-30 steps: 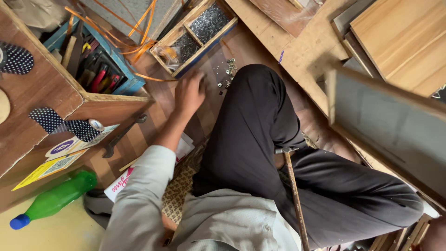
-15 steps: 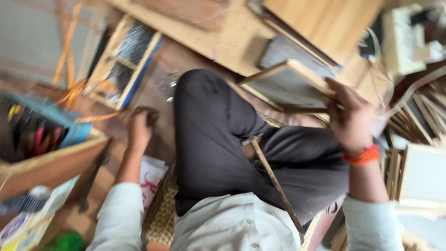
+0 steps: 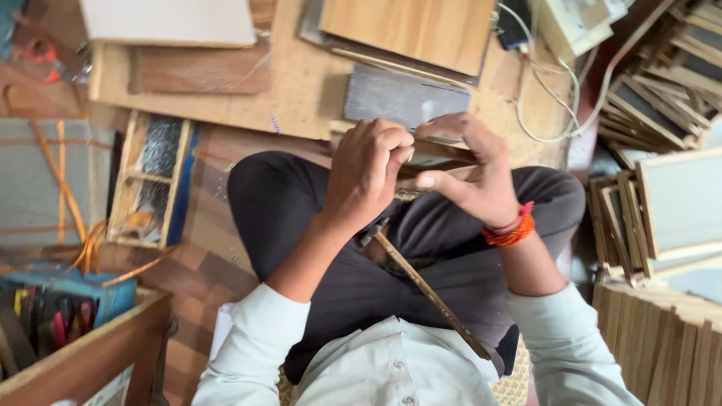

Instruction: The person sits cross-legged on the floor and assembles wooden frames by attaching rectangular boards to wooden frames using a hammer and nails. They repeatedly position boards, hammer nails, and move completed frames aside.

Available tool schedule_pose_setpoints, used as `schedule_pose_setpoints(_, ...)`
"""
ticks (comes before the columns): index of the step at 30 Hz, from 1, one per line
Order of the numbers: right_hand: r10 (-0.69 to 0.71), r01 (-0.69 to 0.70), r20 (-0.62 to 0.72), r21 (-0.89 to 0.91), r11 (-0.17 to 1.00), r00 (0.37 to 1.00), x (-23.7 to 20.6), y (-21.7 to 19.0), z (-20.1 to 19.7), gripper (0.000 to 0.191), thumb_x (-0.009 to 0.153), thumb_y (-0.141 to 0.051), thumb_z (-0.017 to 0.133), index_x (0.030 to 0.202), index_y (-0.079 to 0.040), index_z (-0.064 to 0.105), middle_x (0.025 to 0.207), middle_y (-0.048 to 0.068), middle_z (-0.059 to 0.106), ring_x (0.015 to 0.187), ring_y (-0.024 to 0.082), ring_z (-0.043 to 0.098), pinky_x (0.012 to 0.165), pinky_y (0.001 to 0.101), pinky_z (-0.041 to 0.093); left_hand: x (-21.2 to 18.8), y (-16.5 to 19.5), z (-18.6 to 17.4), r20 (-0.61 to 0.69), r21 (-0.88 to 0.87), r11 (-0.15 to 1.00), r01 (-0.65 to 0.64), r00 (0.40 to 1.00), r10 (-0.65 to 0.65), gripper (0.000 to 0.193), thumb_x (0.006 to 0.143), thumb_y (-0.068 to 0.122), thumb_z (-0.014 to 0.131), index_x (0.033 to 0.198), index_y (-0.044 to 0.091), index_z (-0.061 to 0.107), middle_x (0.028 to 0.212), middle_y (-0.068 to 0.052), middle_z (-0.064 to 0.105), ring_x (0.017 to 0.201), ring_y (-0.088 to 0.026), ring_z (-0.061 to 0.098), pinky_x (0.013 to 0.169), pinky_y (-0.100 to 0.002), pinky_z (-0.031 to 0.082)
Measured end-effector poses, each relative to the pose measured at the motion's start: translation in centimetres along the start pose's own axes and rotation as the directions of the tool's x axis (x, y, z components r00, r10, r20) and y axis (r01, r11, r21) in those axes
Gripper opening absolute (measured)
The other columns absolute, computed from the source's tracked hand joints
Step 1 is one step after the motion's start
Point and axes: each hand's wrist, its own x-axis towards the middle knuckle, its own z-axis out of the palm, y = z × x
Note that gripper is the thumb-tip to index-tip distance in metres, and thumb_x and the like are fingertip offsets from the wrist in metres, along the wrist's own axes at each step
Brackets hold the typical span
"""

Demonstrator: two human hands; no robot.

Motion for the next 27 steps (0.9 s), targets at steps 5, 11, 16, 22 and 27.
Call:
schedule_pose_setpoints(5,0.295,-0.259,-0.206,0.187,0.948,0.933,-2.2,2.0,-0.7,0.015,0.093,-0.007,0.083,0.104,-0.002,0.074,0.101,0.007,0.075,0.091,0.012,0.071,0.081,0.0249,0.057,1.6,1.4,4.6,-0.062,-0.193,0.971,0.139,0.986,-0.153,0.022,0.103,0.001,0.067,0.117,0.005,0.051,0.106,-0.01,0.064,0.094,-0.025,0.063,0.09,-0.038,0.052)
schedule_pose_setpoints(11,0.168,-0.147,-0.205,0.116,0.982,0.964,-2.5,2.0,-0.6,0.019,0.087,-0.003,0.087,0.101,-0.001,0.074,0.098,0.006,0.074,0.088,0.011,0.071,0.08,0.0252,0.058,0.5,0.8,5.5,-0.099,-0.259,0.948,0.183,0.972,-0.215,0.023,0.103,0.001,0.069,0.115,0.005,0.051,0.104,-0.008,0.065,0.093,-0.02,0.062,0.085,-0.032,0.053)
schedule_pose_setpoints(16,0.2,-0.168,-0.236,0.148,0.975,0.951,-2.5,1.9,-0.6,0.019,0.091,0.004,0.081,0.107,0.001,0.072,0.101,0.006,0.073,0.094,0.01,0.07,0.084,0.0247,0.059,0.5,0.9,5.9,-0.099,-0.238,0.956,0.171,0.975,-0.199,0.022,0.102,0.001,0.07,0.112,0.005,0.051,0.106,-0.01,0.065,0.094,-0.021,0.063,0.087,-0.032,0.053)
schedule_pose_setpoints(22,0.36,-0.245,-0.209,0.43,0.869,0.909,-3.3,2.8,-0.2,0.022,0.096,0.009,0.07,0.116,0.004,0.064,0.107,0.008,0.073,0.101,0.01,0.073,0.091,0.0285,0.065,0.4,1.0,6.1,-0.095,-0.299,0.941,0.158,0.976,-0.194,0.019,0.106,0.0,0.068,0.111,0.007,0.05,0.104,-0.006,0.066,0.092,-0.017,0.064,0.087,-0.03,0.053)
schedule_pose_setpoints(27,0.272,-0.08,-0.238,0.598,0.797,0.933,-3.6,3.3,0.3,0.025,0.101,0.011,0.069,0.115,-0.002,0.052,0.112,0.009,0.071,0.106,0.011,0.072,0.094,0.0299,0.064,0.4,1.2,5.5,-0.048,-0.365,0.901,0.234,0.962,-0.269,0.014,0.106,0.004,0.067,0.113,0.005,0.054,0.106,-0.007,0.065,0.094,-0.016,0.064,0.087,-0.028,0.054)
